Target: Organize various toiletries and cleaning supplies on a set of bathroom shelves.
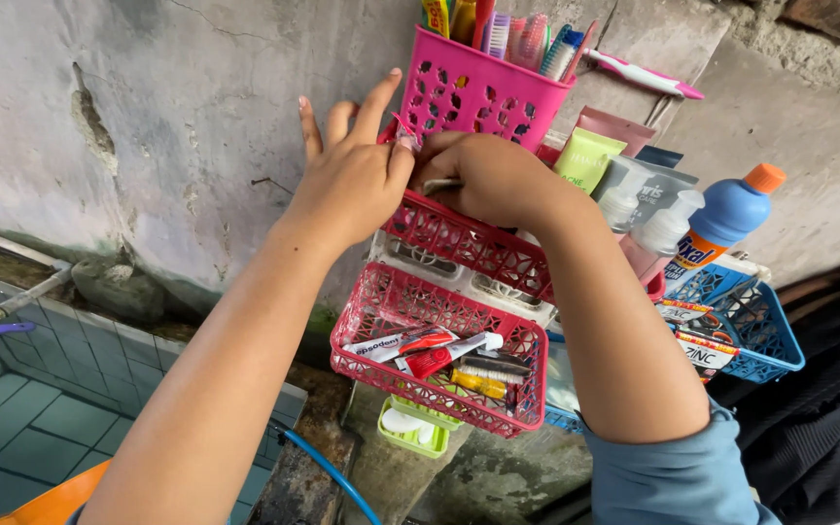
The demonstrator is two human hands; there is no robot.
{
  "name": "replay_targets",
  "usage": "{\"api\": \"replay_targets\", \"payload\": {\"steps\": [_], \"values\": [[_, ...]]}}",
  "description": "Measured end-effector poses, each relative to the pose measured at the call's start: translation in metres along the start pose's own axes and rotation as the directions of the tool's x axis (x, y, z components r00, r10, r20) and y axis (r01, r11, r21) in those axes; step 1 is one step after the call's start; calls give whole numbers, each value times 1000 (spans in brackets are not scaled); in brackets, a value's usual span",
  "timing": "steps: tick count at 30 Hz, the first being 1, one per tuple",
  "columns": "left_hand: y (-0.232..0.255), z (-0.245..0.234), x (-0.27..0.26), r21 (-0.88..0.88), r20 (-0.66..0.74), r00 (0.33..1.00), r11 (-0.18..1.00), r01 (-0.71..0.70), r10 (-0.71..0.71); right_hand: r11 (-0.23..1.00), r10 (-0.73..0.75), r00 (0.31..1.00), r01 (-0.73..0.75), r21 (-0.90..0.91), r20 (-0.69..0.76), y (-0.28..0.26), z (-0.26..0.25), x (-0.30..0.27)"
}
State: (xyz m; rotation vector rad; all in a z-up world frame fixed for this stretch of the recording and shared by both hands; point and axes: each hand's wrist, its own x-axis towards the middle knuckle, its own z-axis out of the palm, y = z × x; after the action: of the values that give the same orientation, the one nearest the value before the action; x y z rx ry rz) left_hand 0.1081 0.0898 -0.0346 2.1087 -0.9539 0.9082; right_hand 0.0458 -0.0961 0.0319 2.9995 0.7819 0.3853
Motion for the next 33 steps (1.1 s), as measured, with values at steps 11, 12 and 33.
{"api": "replay_targets", "payload": {"steps": [11,12,33], "values": [[-5,10,-8,-60,-10,999,998,-32,32,967,177,811,-37,254,-557,-7,-10,-31],[-1,8,-11,-59,-11,999,998,-34,33,967,177,810,-36,253,-559,-10,-11,-31],[19,7,-54,-943,-111,993,320,-91,-45,628,490,787,-22,778,-374,-69,-35,-63]]}}
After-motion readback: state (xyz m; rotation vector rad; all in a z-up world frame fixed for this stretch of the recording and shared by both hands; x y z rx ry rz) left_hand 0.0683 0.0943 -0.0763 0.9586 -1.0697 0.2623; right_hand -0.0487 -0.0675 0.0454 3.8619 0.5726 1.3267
